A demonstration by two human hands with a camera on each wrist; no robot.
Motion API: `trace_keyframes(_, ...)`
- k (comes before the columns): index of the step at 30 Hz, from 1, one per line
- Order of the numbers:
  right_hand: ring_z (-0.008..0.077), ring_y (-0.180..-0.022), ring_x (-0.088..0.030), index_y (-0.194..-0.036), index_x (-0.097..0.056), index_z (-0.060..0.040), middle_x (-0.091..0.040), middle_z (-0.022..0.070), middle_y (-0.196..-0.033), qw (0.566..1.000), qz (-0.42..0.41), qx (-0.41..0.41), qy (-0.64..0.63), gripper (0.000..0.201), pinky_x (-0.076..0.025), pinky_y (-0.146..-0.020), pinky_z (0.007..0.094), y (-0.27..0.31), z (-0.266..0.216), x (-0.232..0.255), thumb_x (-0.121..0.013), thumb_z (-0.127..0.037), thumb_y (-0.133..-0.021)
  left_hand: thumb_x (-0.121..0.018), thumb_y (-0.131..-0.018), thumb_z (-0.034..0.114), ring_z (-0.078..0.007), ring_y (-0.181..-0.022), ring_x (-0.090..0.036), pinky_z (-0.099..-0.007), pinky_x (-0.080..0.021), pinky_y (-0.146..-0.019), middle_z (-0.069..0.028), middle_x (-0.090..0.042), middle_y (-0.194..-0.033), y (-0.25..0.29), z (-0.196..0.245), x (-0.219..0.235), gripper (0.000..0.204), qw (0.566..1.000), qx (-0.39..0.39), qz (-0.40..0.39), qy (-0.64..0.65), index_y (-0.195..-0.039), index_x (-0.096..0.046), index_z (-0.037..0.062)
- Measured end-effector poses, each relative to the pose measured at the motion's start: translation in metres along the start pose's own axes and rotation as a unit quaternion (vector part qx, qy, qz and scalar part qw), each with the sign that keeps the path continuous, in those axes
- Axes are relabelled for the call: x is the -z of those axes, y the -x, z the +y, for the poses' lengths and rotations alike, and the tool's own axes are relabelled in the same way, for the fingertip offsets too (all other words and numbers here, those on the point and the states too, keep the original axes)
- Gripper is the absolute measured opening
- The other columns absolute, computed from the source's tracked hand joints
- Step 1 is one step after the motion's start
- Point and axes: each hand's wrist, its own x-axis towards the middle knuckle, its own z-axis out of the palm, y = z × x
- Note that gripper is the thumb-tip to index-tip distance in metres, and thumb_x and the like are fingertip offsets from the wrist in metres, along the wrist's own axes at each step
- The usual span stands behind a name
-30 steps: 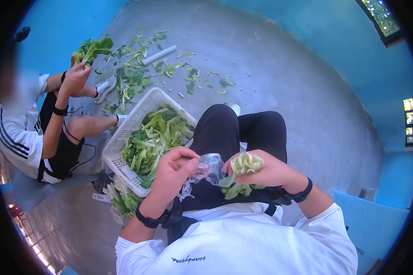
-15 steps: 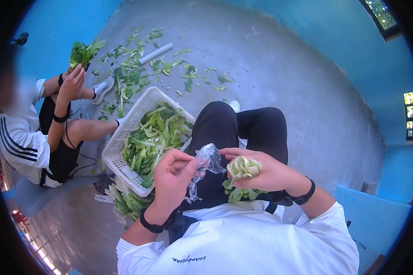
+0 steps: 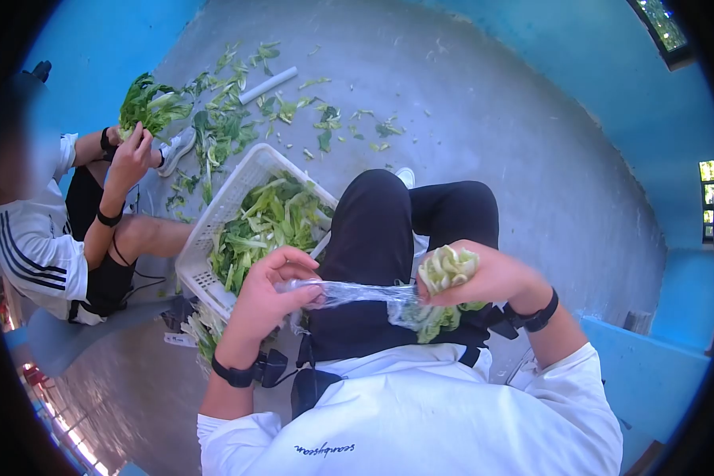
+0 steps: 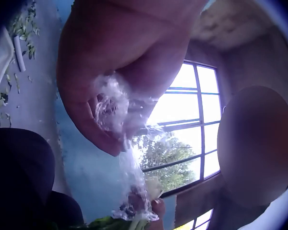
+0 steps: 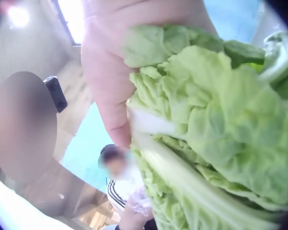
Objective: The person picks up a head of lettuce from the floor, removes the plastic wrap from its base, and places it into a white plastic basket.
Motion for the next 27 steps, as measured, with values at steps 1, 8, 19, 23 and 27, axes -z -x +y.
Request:
trace_keyframes(1,0.0134,-0.087,-0.064,-0.096,-0.066,-0.0007,-0.069,0.0044,-0.091,1.0,-0.017,-0.013,0.014,0.014,-0.051,-0.081,0.0297,0.003,-0.001,0.006,-0.073,-0.006,-0.084,-0.074,-0.083,-0.002,-0.0153,-0.082,-0.07,-0.0281,-0.059,-0.074,-0.0098,-0.07,-0.093,-0.004,-0.005,0.006,0.032,1.0,-0.019,-0.001,-0.019,-0.111,-0.059,0.0005)
trace_keyframes(8,0.0161,-0.09,-0.066,-0.098,-0.068,0.0002,-0.07,0.0062,-0.093,0.997,-0.022,-0.043,-0.055,0.02,-0.052,-0.082,0.031,0.014,0.004,0.026,-0.075,-0.005,-0.081,-0.073,-0.085,0.0,-0.0109,-0.071,-0.067,-0.0241,-0.055,-0.066,-0.0099,-0.072,-0.091,-0.018,-0.028,0.031,0.031,0.994,0.018,-0.075,0.079,-0.112,-0.058,0.003)
trace_keyframes(19,0.0225,-0.098,-0.068,-0.114,-0.06,0.0002,-0.071,0.0151,-0.114,0.98,0.163,-0.07,-0.084,0.032,-0.052,-0.091,0.0358,0.011,0.016,0.051,-0.068,-0.002,-0.083,-0.063,-0.096,0.006,-0.0071,-0.067,-0.062,-0.0211,-0.05,-0.059,-0.0074,-0.071,-0.091,-0.052,-0.06,0.019,0.015,0.97,-0.034,0.032,0.238,-0.109,-0.056,0.0063)
trace_keyframes(23,0.0253,-0.099,-0.069,-0.11,-0.06,0.0001,-0.071,0.0168,-0.109,0.97,0.221,-0.077,-0.071,0.028,-0.052,-0.092,0.0395,0.024,0.01,0.06,-0.067,-0.002,-0.082,-0.061,-0.098,0.007,-0.0076,-0.069,-0.063,-0.0227,-0.051,-0.059,-0.0084,-0.071,-0.093,-0.06,-0.069,0.018,0.017,0.982,-0.058,0.029,0.175,-0.113,-0.053,0.0064)
trace_keyframes(27,0.0296,-0.099,-0.07,-0.109,-0.06,0.0009,-0.07,0.0162,-0.102,0.951,0.271,-0.046,-0.14,0.028,-0.055,-0.09,0.0435,0.026,0.001,0.062,-0.066,-0.004,-0.082,-0.06,-0.099,0.008,-0.0102,-0.071,-0.066,-0.0242,-0.054,-0.063,-0.0098,-0.071,-0.095,-0.063,-0.08,0.015,0.017,0.983,-0.036,0.066,0.17,-0.113,-0.05,0.0064)
